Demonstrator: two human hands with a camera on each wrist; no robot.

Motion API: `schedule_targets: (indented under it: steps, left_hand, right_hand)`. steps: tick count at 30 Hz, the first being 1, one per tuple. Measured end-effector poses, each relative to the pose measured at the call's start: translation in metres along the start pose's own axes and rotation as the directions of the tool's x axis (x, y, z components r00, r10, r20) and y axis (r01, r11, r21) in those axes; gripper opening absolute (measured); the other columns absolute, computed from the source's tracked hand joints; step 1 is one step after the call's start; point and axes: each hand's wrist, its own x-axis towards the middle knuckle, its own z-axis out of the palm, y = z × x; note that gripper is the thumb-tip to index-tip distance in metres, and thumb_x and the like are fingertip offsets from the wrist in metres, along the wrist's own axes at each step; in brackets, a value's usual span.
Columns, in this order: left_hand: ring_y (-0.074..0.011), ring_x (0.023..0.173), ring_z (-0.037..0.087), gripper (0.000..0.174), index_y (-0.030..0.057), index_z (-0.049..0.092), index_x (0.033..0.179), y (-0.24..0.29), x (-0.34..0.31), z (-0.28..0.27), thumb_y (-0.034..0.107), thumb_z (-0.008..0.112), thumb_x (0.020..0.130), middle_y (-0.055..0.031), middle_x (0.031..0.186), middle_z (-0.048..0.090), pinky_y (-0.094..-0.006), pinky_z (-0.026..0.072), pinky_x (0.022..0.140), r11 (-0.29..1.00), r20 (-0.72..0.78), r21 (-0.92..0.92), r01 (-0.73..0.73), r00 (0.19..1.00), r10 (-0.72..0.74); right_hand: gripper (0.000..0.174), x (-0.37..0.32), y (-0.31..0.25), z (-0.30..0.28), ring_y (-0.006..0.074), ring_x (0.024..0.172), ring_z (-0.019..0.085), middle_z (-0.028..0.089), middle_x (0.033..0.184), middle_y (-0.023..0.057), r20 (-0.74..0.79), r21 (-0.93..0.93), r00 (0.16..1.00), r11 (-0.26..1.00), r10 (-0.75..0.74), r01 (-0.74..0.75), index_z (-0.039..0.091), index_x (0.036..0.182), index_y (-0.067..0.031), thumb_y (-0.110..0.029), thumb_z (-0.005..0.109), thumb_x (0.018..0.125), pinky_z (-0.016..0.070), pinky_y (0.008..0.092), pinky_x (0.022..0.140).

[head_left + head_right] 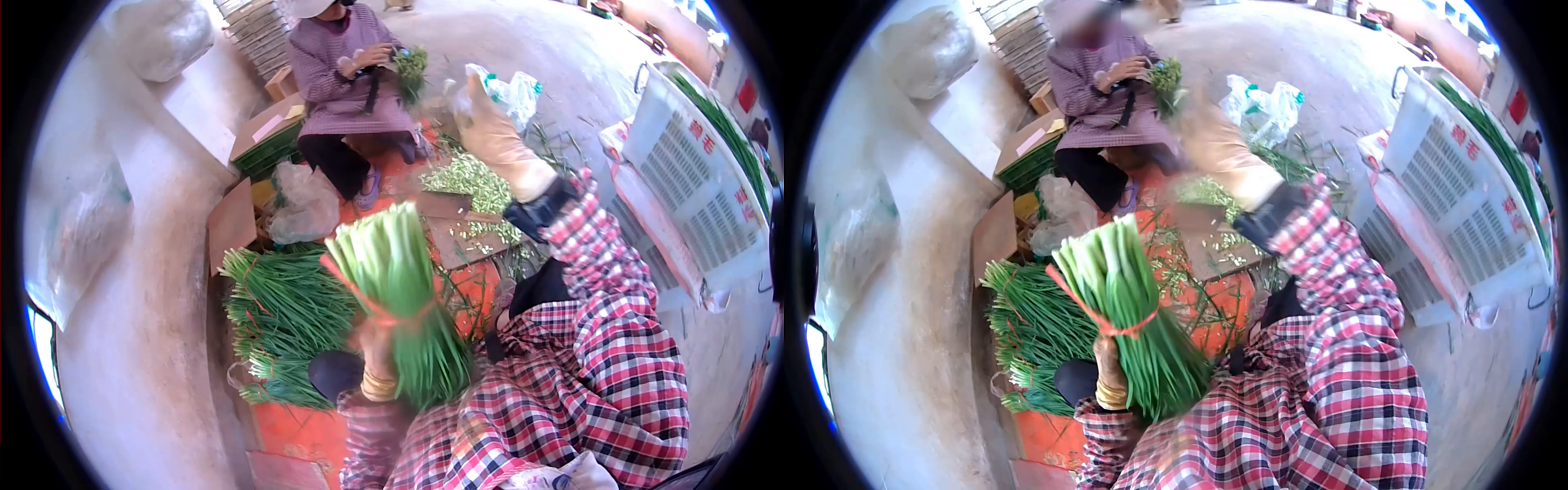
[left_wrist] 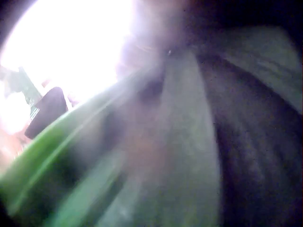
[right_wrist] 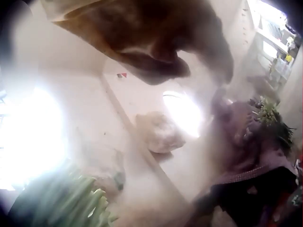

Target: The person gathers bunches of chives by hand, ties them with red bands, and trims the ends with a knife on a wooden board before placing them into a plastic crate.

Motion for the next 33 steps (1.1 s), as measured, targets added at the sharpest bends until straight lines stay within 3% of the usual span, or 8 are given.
schedule_targets:
  steps: [6, 8, 9, 12, 16, 20, 26, 33]
  left_hand:
    - [-0.0145, 0.082, 0.06, 0.057, -0.0022, 0.05, 0.115, 0.045, 0.057, 0.055, 0.023, 0.079, 0.073, -0.0079, 0.095, 0.063, -0.0288, 0.0507, 0.073, 0.857, -0.407, 0.499, 0.129, 0.908, 0.1]
    - [-0.0215, 0.091, 0.062, 0.058, -0.0012, 0.048, 0.119, 0.049, 0.059, 0.076, 0.02, 0.076, 0.073, -0.0118, 0.105, 0.063, -0.0341, 0.0498, 0.081, 0.72, -0.287, 0.689, 0.086, 0.944, 0.161]
    - [-0.024, 0.094, 0.061, 0.056, -0.0003, 0.048, 0.12, 0.032, 0.061, 0.078, 0.019, 0.074, 0.074, -0.013, 0.107, 0.063, -0.0351, 0.0488, 0.083, 0.745, -0.176, 0.666, -0.026, 0.966, 0.191]
    - [-0.0255, 0.099, 0.06, 0.053, 0.0012, 0.048, 0.122, 0.022, 0.047, 0.093, 0.018, 0.071, 0.077, -0.0146, 0.107, 0.062, -0.0339, 0.0462, 0.087, 0.727, -0.067, 0.664, -0.177, 0.954, 0.293]
    - [-0.0176, 0.074, 0.064, 0.032, -0.0006, 0.059, 0.108, 0.007, 0.034, 0.07, 0.022, 0.065, 0.086, -0.0094, 0.085, 0.066, -0.031, 0.0508, 0.067, 0.691, -0.051, 0.688, -0.222, 0.935, 0.351]
    - [-0.017, 0.062, 0.062, 0.048, -0.0011, 0.061, 0.102, 0.046, 0.042, 0.022, 0.044, 0.048, 0.096, -0.0086, 0.071, 0.065, -0.0277, 0.0505, 0.061, 0.985, -0.34, -0.171, -0.034, 0.94, -0.027]
    - [-0.0206, 0.088, 0.063, 0.059, -0.0057, 0.046, 0.123, 0.084, 0.056, 0.028, 0.016, 0.075, 0.078, -0.0148, 0.098, 0.065, -0.0289, 0.0512, 0.073, 0.919, -0.078, 0.395, 0.009, 0.997, 0.024]
    - [-0.0133, 0.045, 0.055, 0.017, -0.0014, 0.059, 0.094, 0.08, 0.058, 0.026, 0.014, 0.062, 0.088, -0.0063, 0.064, 0.061, -0.0243, 0.0449, 0.046, 0.96, -0.033, 0.179, 0.216, 0.976, -0.213]
  right_hand:
    - [0.089, -0.101, -0.06, -0.003, 0.0191, 0.123, 0.042, 0.042, 0.137, 0.0129, 0.731, 0.677, 0.599, 0.462, -0.327, -0.573, 0.026, 0.142, -0.002, -0.036, 0.076, 0.078, 0.0336, 0.0341, 0.105]
    - [0.094, -0.127, -0.071, 0.008, 0.018, 0.123, 0.04, 0.044, 0.134, 0.0103, 0.551, 0.616, 0.825, 0.729, -0.128, -0.298, 0.027, 0.141, -0.0021, -0.031, 0.082, 0.071, 0.0355, 0.0328, 0.103]
    - [0.086, -0.134, -0.073, 0.019, 0.0168, 0.117, 0.045, 0.05, 0.129, 0.01, 0.642, 0.683, 0.765, 0.424, 0.037, -0.594, 0.036, 0.135, -0.0017, -0.023, 0.084, 0.068, 0.0392, 0.0326, 0.099]
    - [0.067, -0.147, -0.071, 0.019, 0.0147, 0.109, 0.052, 0.058, 0.119, 0.0046, 0.633, 0.583, 0.707, 0.407, 0.316, -0.703, 0.046, 0.129, -0.0033, -0.015, 0.08, 0.073, 0.0397, 0.0301, 0.098]
    - [0.07, -0.151, -0.063, 0.015, 0.016, 0.11, 0.054, 0.059, 0.119, 0.0073, 0.631, 0.598, 0.712, 0.391, 0.309, -0.7, 0.047, 0.129, -0.0024, -0.015, 0.082, 0.069, 0.0437, 0.0317, 0.096]
    - [0.071, -0.151, -0.051, 0.011, 0.0145, 0.11, 0.052, 0.057, 0.119, 0.0038, 0.581, 0.624, 0.773, 0.472, 0.252, -0.623, 0.046, 0.13, -0.0032, -0.011, 0.082, 0.069, 0.0399, 0.0311, 0.099]
    - [0.079, -0.144, -0.072, -0.008, 0.0171, 0.111, 0.052, 0.058, 0.118, 0.0083, 0.561, 0.464, 0.813, 0.756, 0.153, -0.462, 0.046, 0.13, -0.0032, -0.023, 0.085, 0.064, 0.0383, 0.034, 0.099]
    - [0.087, -0.143, -0.074, -0.009, 0.0195, 0.118, 0.052, 0.055, 0.125, 0.0124, 0.581, 0.475, 0.807, 0.761, 0.107, -0.443, 0.039, 0.138, -0.0021, -0.016, 0.083, 0.064, 0.0394, 0.0336, 0.102]
